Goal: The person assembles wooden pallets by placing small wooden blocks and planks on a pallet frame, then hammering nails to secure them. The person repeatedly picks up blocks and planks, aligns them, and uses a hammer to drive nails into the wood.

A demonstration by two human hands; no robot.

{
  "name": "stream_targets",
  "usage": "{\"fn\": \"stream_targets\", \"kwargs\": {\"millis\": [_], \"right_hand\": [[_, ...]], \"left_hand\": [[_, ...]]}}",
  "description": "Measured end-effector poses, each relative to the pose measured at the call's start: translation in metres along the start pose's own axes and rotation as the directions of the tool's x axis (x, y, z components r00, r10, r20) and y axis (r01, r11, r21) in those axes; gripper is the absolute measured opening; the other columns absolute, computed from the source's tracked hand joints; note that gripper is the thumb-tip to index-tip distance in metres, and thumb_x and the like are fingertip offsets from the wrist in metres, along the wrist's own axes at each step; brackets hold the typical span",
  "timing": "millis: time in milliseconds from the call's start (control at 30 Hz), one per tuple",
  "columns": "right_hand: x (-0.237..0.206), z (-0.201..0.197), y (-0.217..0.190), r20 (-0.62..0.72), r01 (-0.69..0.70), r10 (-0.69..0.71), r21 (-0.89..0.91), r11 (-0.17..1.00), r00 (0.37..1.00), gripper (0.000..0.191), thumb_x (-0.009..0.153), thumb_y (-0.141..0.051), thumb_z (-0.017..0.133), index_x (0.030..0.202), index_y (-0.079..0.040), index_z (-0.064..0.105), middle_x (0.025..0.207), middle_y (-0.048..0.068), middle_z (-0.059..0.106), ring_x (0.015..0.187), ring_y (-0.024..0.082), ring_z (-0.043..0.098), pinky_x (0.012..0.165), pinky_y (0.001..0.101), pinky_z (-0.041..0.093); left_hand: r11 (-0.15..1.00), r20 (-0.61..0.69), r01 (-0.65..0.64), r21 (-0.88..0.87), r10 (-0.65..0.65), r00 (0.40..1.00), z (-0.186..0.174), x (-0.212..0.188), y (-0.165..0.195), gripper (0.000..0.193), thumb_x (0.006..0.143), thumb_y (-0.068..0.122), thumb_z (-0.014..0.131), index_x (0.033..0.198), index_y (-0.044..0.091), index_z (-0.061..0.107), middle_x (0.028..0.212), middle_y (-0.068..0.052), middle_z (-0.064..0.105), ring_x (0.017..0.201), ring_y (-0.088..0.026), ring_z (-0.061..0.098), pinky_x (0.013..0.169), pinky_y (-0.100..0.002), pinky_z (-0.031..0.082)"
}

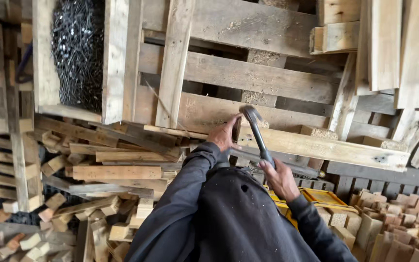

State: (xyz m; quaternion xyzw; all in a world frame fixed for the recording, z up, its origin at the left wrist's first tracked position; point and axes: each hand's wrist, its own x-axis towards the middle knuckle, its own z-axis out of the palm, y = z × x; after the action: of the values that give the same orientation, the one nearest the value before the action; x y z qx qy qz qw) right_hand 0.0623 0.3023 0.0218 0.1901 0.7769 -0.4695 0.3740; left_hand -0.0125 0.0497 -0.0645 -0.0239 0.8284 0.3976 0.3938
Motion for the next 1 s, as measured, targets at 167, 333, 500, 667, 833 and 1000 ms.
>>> {"fn": "stream_targets", "kwargs": {"millis": [167, 333, 500, 667, 833, 1000], "right_hand": [[0.038, -0.005, -0.097, -0.169, 0.088, -0.133, -0.247, 0.965, 0.977, 0.045, 0.090, -0.044, 0.071, 0.100, -0.001, 0.065, 0.059, 0.006, 0.058, 0.050, 0.011, 0.058, 0.048, 0.0307, 0.046], [0.062, 0.013, -0.144, -0.050, 0.145, -0.152, -0.118, 0.982, 0.987, 0.044, 0.090, -0.041, 0.072, 0.100, 0.001, 0.065, 0.059, 0.004, 0.053, 0.049, 0.013, 0.049, 0.045, 0.0337, 0.041], [0.105, 0.051, -0.199, 0.051, 0.224, -0.219, -0.292, 0.930, 0.974, 0.045, 0.091, -0.040, 0.070, 0.101, 0.004, 0.065, 0.060, 0.008, 0.059, 0.050, 0.015, 0.057, 0.047, 0.0342, 0.047], [0.163, 0.118, -0.268, 0.107, 0.415, -0.410, -0.421, 0.807, 0.906, 0.052, 0.096, -0.044, 0.066, 0.121, 0.001, 0.062, 0.072, 0.011, 0.068, 0.056, 0.019, 0.064, 0.052, 0.0375, 0.052], [0.215, 0.195, -0.310, 0.051, 0.625, -0.632, -0.224, 0.748, 0.774, 0.055, 0.097, -0.024, 0.060, 0.138, 0.009, 0.045, 0.090, 0.021, 0.069, 0.069, 0.026, 0.067, 0.059, 0.0426, 0.055], [0.220, 0.193, -0.292, 0.326, 0.652, -0.570, -0.261, 0.712, 0.754, 0.036, 0.102, -0.020, 0.058, 0.129, 0.004, 0.056, 0.098, 0.019, 0.069, 0.074, 0.026, 0.069, 0.065, 0.0410, 0.059]], "left_hand": [[0.834, -0.499, -0.485, -0.264, 0.312, 0.809, -0.001, 0.006, -0.017, 0.067, 0.075, 0.013, 0.079, 0.140, 0.010, 0.060, 0.117, -0.013, 0.074, 0.102, -0.028, 0.070, 0.091, -0.040, 0.057], [0.709, -0.678, -0.314, -0.632, -0.310, 0.666, -0.116, -0.018, -0.072, 0.033, 0.101, 0.034, 0.068, 0.109, 0.002, 0.070, 0.099, -0.016, 0.070, 0.088, -0.025, 0.066, 0.077, -0.035, 0.058], [0.977, -0.977, -0.121, -0.176, -0.158, 0.143, -0.296, -0.047, -0.128, 0.037, 0.103, 0.025, 0.060, 0.134, 0.005, 0.062, 0.131, -0.017, 0.069, 0.121, -0.033, 0.068, 0.105, -0.043, 0.055], [0.954, -0.931, 0.296, -0.054, -0.155, 0.330, -0.338, -0.034, -0.134, 0.068, 0.107, 0.042, 0.056, 0.160, 0.010, 0.031, 0.165, -0.017, 0.031, 0.150, -0.041, 0.029, 0.118, -0.062, 0.028], [0.869, -0.940, 0.483, 0.104, -0.074, 0.334, -0.316, -0.014, -0.129, 0.089, 0.102, 0.060, 0.050, 0.165, 0.010, 0.012, 0.173, -0.010, 0.005, 0.159, -0.038, 0.002, 0.125, -0.067, 0.014], [0.832, -0.920, 0.545, 0.102, -0.130, 0.370, -0.317, -0.018, -0.128, 0.096, 0.101, 0.065, 0.054, 0.166, 0.010, 0.010, 0.173, -0.015, 0.001, 0.158, -0.042, -0.002, 0.122, -0.068, 0.011]]}}
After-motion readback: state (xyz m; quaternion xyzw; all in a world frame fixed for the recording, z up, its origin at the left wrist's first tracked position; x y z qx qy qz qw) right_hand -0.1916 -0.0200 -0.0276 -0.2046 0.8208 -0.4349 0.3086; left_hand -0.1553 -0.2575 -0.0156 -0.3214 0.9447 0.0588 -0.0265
